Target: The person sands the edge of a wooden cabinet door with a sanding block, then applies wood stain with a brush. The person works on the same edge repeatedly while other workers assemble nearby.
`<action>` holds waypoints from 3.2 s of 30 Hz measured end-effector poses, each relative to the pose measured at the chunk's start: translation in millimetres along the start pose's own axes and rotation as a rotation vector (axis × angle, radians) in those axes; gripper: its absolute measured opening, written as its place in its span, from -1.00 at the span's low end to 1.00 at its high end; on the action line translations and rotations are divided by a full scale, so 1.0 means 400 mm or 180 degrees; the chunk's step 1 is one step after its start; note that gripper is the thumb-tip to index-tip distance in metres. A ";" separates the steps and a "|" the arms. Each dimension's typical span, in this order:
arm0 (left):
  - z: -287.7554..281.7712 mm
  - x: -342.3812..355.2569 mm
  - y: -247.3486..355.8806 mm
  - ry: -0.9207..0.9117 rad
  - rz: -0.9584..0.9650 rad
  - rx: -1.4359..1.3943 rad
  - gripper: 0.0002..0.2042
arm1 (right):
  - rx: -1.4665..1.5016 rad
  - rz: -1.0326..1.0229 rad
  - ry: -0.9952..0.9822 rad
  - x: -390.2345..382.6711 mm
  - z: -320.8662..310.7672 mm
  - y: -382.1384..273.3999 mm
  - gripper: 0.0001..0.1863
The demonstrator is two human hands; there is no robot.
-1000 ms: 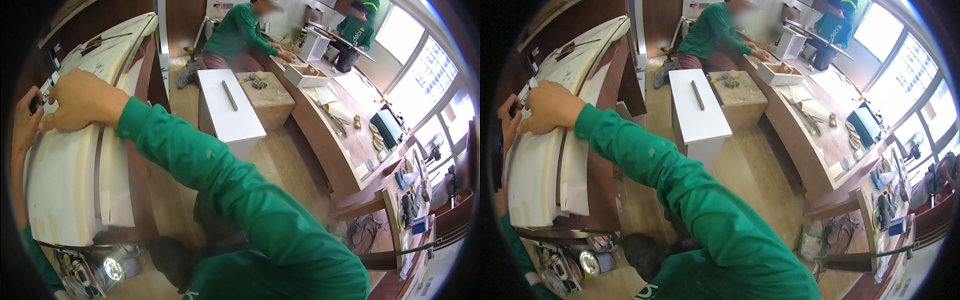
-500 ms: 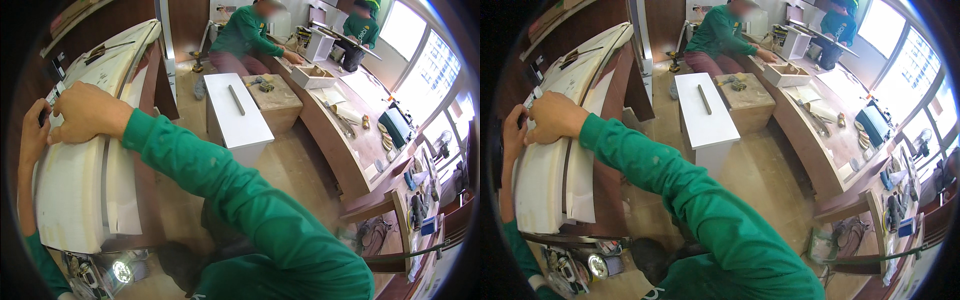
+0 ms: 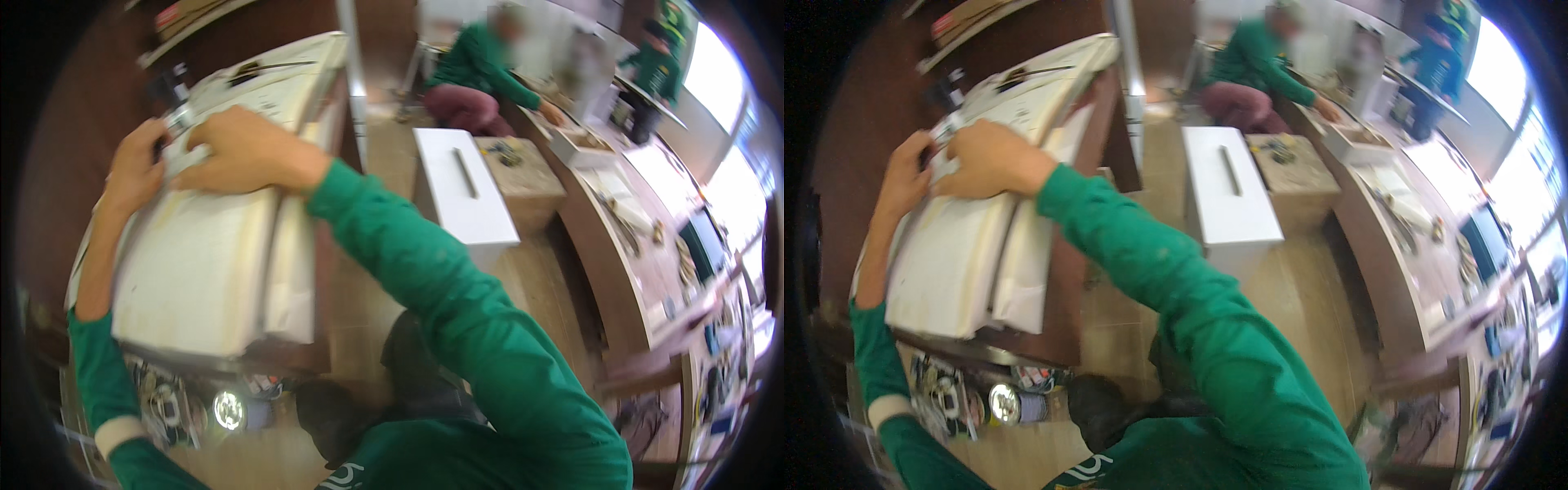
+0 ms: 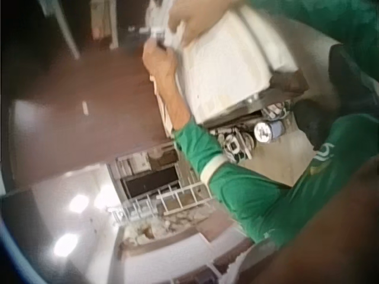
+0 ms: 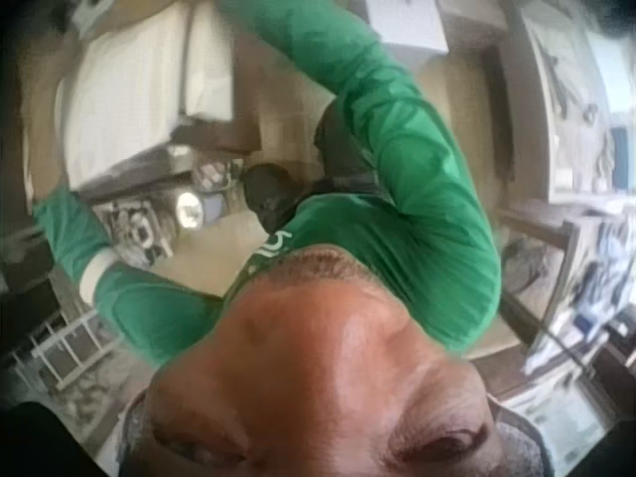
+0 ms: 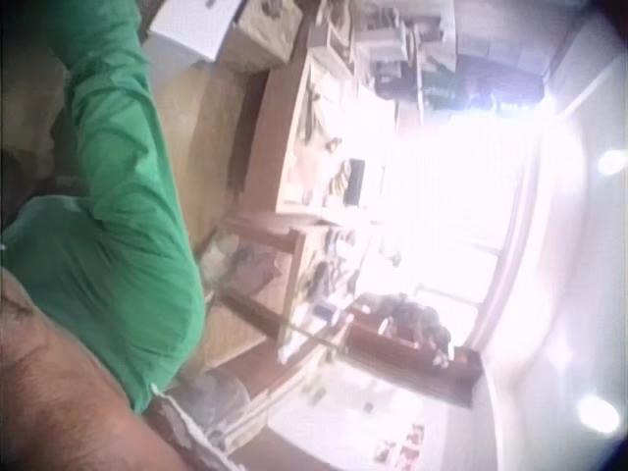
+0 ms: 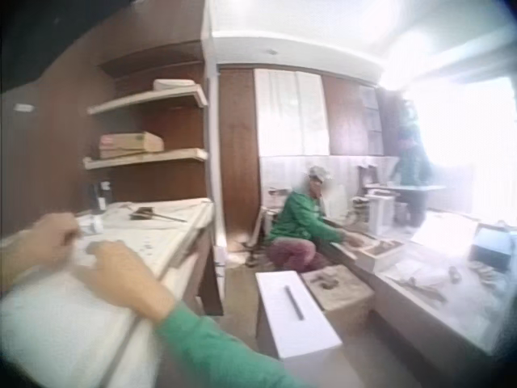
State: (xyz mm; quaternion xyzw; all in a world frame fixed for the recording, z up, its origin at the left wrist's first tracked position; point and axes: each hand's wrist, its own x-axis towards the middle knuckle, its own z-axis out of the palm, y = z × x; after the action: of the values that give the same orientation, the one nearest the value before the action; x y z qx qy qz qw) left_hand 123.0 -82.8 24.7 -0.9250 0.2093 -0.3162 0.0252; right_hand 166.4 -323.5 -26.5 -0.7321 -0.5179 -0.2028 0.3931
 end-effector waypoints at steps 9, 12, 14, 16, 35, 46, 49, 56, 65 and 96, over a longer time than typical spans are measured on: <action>0.004 0.008 0.037 -0.0142 -0.0340 0.0108 -0.86 | 0.0165 0.0086 -0.0093 -0.002 -0.011 -0.006 -0.32; 0.004 0.001 0.026 -0.0023 -0.0396 0.0245 -0.86 | 0.0075 0.0112 -0.0125 -0.003 -0.016 -0.016 -0.29; -0.006 -0.001 0.036 -0.0011 -0.0518 0.0294 -0.85 | 0.0031 0.0103 -0.0138 -0.005 -0.015 -0.022 -0.28; -0.005 0.008 0.068 -0.0024 -0.0677 0.0212 -0.83 | 0.0003 0.0094 -0.0138 -0.013 -0.019 -0.005 -0.26; 0.056 -0.005 -0.057 0.0238 -0.0393 0.0289 -0.82 | -0.0061 -0.0010 0.0108 -0.013 -0.006 0.001 -0.32; 0.064 -0.004 -0.037 0.0155 -0.0623 -0.0083 -0.84 | -0.0079 0.0373 -0.0206 -0.020 -0.021 -0.021 -0.31; 0.055 -0.001 -0.012 0.0203 -0.0624 -0.0105 -0.83 | 0.0054 0.0471 -0.0192 -0.013 -0.010 -0.009 -0.32; 0.022 -0.003 0.044 0.0109 -0.0680 -0.0109 -0.81 | -0.0184 0.0279 -0.0150 -0.011 -0.010 -0.012 -0.33; 0.014 0.006 0.042 -0.0021 -0.0743 -0.0186 -0.80 | -0.0088 0.0374 -0.0105 -0.010 -0.005 -0.004 -0.34; 0.002 0.006 0.019 0.0085 -0.0693 -0.0168 -0.82 | -0.0117 0.0294 -0.0155 -0.011 -0.013 -0.013 -0.32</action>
State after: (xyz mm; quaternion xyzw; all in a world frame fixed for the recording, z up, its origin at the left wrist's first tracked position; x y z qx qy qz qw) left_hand 122.2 -90.6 24.2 -0.9383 0.1162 -0.3237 -0.0365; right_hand 160.6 -329.4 -24.5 -0.7671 -0.4892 -0.1760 0.3758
